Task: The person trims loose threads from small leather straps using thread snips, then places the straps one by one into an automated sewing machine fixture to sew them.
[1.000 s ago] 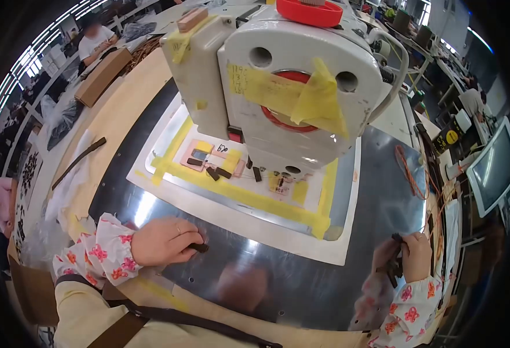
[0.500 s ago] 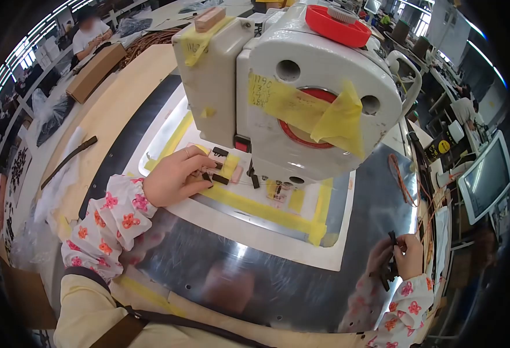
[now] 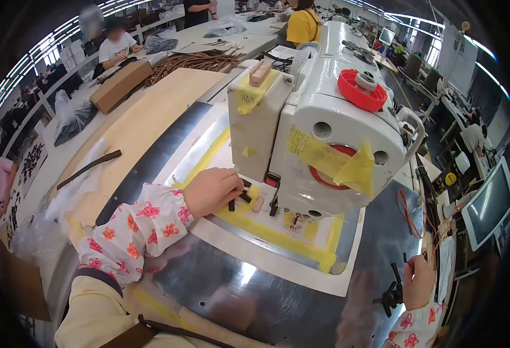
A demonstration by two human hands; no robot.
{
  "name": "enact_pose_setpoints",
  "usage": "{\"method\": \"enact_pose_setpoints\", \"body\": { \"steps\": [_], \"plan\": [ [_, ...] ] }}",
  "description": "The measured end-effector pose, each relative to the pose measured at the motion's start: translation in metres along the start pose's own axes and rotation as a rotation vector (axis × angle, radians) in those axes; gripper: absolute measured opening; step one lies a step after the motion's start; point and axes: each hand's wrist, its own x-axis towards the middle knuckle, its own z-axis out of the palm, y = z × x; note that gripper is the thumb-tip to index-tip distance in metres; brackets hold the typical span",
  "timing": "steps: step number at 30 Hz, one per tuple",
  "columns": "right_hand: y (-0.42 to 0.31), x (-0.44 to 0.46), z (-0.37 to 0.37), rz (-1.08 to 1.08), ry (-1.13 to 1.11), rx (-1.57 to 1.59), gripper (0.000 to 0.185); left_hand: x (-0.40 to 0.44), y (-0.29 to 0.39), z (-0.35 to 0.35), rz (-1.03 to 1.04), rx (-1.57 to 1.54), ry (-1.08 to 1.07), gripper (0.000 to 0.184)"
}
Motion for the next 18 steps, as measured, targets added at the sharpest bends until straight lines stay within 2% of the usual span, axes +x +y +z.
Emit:
{"method": "enact_pose_setpoints", "body": {
  "steps": [2, 4, 6, 7, 8, 10, 12, 15, 16, 18],
  "plan": [
    [-0.032, 0.007, -0.004, 0.026, -0.033, 0.036, 0.01, 0.006, -0.01, 0.002, -0.048, 0.092, 0.029, 0.011],
    [-0.062, 0.011, -0.002, 0.132, -0.17, 0.377, 0.01, 0.01, -0.016, -0.001, -0.062, 0.06, 0.036, 0.013],
    [-0.093, 0.018, 0.008, -0.018, -0.207, 0.474, 0.009, 0.008, -0.016, -0.006, -0.162, -0.076, 0.039, 0.017],
    [-0.109, 0.023, 0.012, -0.094, -0.228, 0.491, 0.01, 0.007, -0.006, -0.018, -0.213, -0.161, -0.078, 0.024],
    [-0.121, 0.03, 0.018, -0.168, -0.25, 0.508, 0.01, 0.004, -0.005, -0.018, -0.207, -0.19, -0.092, 0.024],
    [-0.136, 0.045, 0.037, -0.347, -0.258, 0.51, 0.01, 0.0, -0.008, -0.015, 0.132, -0.054, -0.06, 0.033],
    [-0.147, 0.058, 0.051, -0.375, -0.326, 0.606, 0.009, 0.001, -0.009, -0.012, 0.15, -0.044, -0.131, 0.029],
    [-0.157, 0.074, 0.067, -0.313, -0.342, 0.651, 0.009, 0.004, -0.017, -0.008, -0.022, -0.053, -0.068, 0.022],
    [-0.158, 0.076, 0.07, -0.252, -0.332, 0.681, 0.009, 0.005, -0.017, -0.008, -0.013, -0.063, -0.075, 0.022],
    [-0.154, 0.075, 0.076, -0.174, -0.326, 0.713, 0.01, 0.006, -0.017, -0.004, -0.082, 0.095, 0.049, 0.024]
  ]
}}
